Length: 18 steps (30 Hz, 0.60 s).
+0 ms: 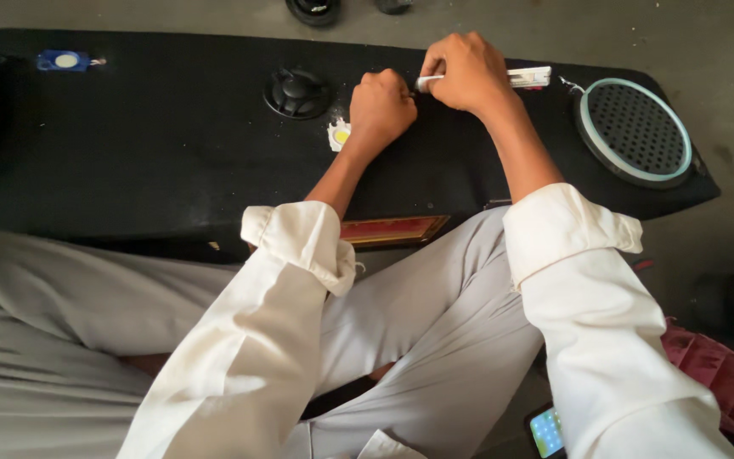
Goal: The person sits on the floor and uses a utility knife to scrape adhesive residue from a speaker surface. They then place a circular speaker component into a cutout on the speaker and briefly reach for a pink organizer.
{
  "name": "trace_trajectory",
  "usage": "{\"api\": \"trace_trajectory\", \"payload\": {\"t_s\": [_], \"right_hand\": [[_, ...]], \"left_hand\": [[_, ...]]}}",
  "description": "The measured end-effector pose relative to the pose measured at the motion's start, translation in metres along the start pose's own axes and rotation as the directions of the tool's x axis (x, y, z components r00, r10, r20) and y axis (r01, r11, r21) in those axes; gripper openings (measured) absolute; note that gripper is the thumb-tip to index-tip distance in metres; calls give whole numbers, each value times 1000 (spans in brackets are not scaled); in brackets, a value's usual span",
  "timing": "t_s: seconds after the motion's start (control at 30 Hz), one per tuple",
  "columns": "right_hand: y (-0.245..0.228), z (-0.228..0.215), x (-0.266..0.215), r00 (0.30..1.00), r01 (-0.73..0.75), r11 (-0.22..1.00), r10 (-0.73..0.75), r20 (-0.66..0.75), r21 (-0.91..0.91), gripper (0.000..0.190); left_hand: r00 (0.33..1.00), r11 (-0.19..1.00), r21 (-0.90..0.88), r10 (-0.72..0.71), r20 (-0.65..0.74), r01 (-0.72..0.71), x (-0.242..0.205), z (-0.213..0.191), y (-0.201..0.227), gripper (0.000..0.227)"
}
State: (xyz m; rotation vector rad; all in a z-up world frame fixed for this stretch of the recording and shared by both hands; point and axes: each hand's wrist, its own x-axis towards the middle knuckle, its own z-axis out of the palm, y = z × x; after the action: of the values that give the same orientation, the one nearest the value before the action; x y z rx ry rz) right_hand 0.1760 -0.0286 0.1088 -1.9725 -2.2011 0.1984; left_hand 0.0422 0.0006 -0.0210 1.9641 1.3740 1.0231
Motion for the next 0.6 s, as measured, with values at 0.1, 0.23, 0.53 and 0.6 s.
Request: {"api": "trace_trajectory", "payload": {"t_s": [0.1,0.23,0.53,0.6], "right_hand": [[-4,3,0,999,4,999,-3,34,-32,10],[-5,3,1,1000,25,998,-26,-15,-49,9],[5,17,5,964,232,964,-246,-105,-134,10],[3,21,7,955,262,949,-281,-93,-172,11]], "left_hand": [[999,999,-9,41,-18,-41,-2,0,0,9],[999,999,-50,-1,-49,-2,-3,-4,4,10],[999,993,-111,-33,-43,28,-6,-19,14,9],[1000,994,-109,1,-29,-4,-5,-23,13,10]]}}
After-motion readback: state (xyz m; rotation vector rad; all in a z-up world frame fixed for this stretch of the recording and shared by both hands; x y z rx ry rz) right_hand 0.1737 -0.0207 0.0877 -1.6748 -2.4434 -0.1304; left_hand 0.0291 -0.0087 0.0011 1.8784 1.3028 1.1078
